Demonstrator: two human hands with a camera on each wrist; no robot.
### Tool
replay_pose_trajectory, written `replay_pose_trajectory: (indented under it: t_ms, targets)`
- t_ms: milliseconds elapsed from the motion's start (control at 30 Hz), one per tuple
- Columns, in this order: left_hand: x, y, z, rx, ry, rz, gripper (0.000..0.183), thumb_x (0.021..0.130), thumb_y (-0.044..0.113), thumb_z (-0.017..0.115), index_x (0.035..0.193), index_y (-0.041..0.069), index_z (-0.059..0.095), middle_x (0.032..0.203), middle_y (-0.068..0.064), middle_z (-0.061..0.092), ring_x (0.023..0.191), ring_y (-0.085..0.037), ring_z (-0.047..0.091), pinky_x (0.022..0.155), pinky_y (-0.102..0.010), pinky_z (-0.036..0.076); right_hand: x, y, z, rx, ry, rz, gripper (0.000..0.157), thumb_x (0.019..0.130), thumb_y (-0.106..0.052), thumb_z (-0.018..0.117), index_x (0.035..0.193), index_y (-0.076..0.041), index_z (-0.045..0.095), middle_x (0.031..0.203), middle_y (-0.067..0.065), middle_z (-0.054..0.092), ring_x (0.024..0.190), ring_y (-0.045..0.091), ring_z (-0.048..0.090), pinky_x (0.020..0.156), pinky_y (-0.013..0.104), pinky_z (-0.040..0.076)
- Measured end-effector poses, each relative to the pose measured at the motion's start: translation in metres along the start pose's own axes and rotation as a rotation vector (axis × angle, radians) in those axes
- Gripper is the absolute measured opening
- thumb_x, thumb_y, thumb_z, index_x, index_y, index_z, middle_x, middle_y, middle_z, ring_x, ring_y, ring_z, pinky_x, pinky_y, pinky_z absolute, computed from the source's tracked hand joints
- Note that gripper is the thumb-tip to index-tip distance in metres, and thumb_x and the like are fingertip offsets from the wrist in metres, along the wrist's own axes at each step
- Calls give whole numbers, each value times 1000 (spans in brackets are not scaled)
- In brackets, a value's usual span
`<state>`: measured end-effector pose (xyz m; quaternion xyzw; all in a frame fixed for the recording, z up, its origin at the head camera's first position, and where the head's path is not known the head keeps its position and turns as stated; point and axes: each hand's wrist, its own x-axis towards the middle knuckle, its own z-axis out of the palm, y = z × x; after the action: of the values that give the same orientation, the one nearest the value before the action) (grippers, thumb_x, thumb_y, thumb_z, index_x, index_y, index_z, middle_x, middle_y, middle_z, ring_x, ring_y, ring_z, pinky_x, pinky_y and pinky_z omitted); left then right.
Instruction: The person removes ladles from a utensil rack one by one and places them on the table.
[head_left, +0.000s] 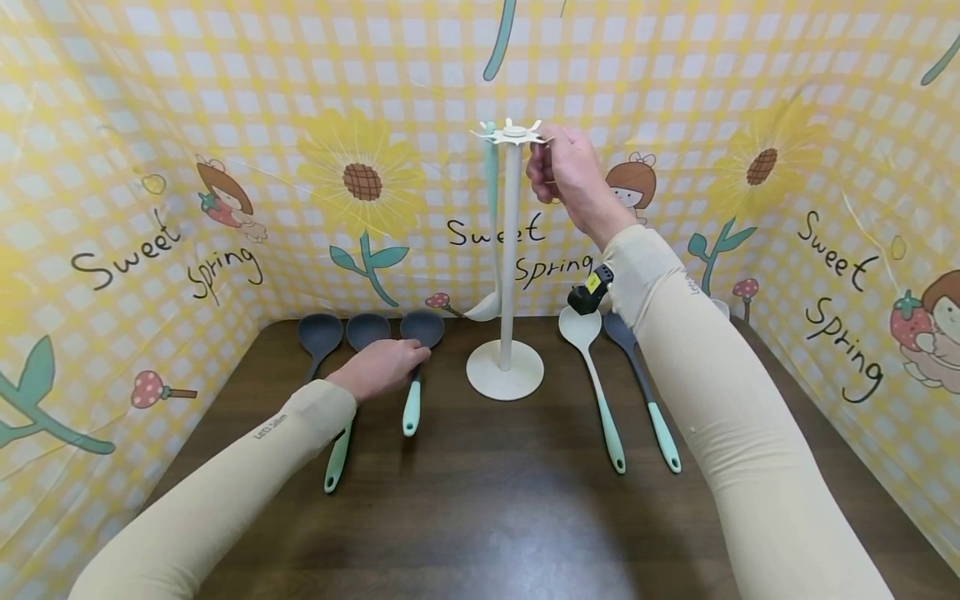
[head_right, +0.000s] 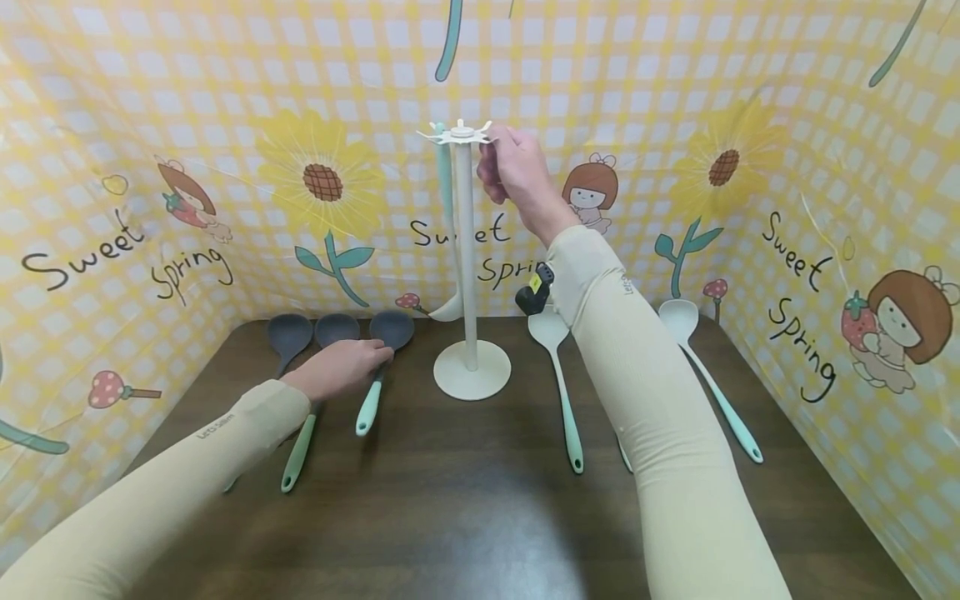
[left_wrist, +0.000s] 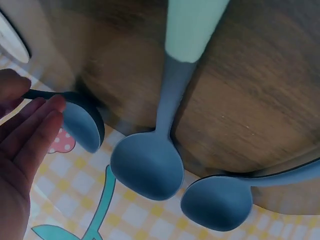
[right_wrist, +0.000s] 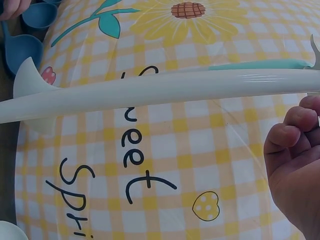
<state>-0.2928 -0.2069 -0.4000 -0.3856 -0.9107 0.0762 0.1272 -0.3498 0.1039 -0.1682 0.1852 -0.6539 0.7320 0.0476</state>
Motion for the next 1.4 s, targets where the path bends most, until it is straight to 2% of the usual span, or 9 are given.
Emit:
replay_pose_trajectory:
  t_ms: [233,567,933,1067,1200,1300,1400]
  targets:
    - [-2,1,9,33,-28,16,13,86,4,70,94,11,62,82,-6,59,63,-17,59,56,-36,51,0,1,0,4,-6,3,36,106,-21,39,75,-7,51,61,6,51,45,17,40,43,25,37]
    - [-5,1,19,64,-67,51,19,84,-2,68,94,12,59,85,-9,60,60,-18,58,53,-35,50,1,1,0,6,-6,-8,36,106,-19,38,75,-7,50,60,5,51,44,16,40,42,25,36]
    - [-9,4,23,108,-111,29,17,87,1,68,99,13,63,88,-10,62,58,-17,56,50,-34,49,-2,2,0,5,-8,-23,33,105,-17,38,75,-7,49,58,4,51,43,16,40,42,25,36]
    - [-9,5,20,42,-146,-26,15,87,4,68,98,12,63,87,-9,60,60,-17,56,52,-35,49,-2,1,0,-2,-11,-22,34,105,-18,37,75,-7,49,58,4,51,44,15,41,43,25,36]
    - [-5,7,18,-89,-212,-135,6,92,15,66,92,13,60,83,-4,56,64,-15,54,59,-35,49,-2,0,0,-18,-7,-22,34,105,-18,37,75,-7,49,59,3,51,44,15,41,43,25,36]
    - [-3,8,17,-180,-255,-198,9,94,21,63,90,15,58,79,-1,55,63,-14,52,60,-33,46,-2,0,0,-11,-3,-16,34,105,-18,37,76,-7,50,60,4,51,44,16,41,43,25,37]
    - [-2,9,17,-245,-281,-229,10,93,20,64,88,15,57,74,1,55,61,-14,52,59,-32,45,-1,1,0,-9,-5,-17,34,105,-18,37,76,-7,50,60,5,51,45,16,41,43,25,37]
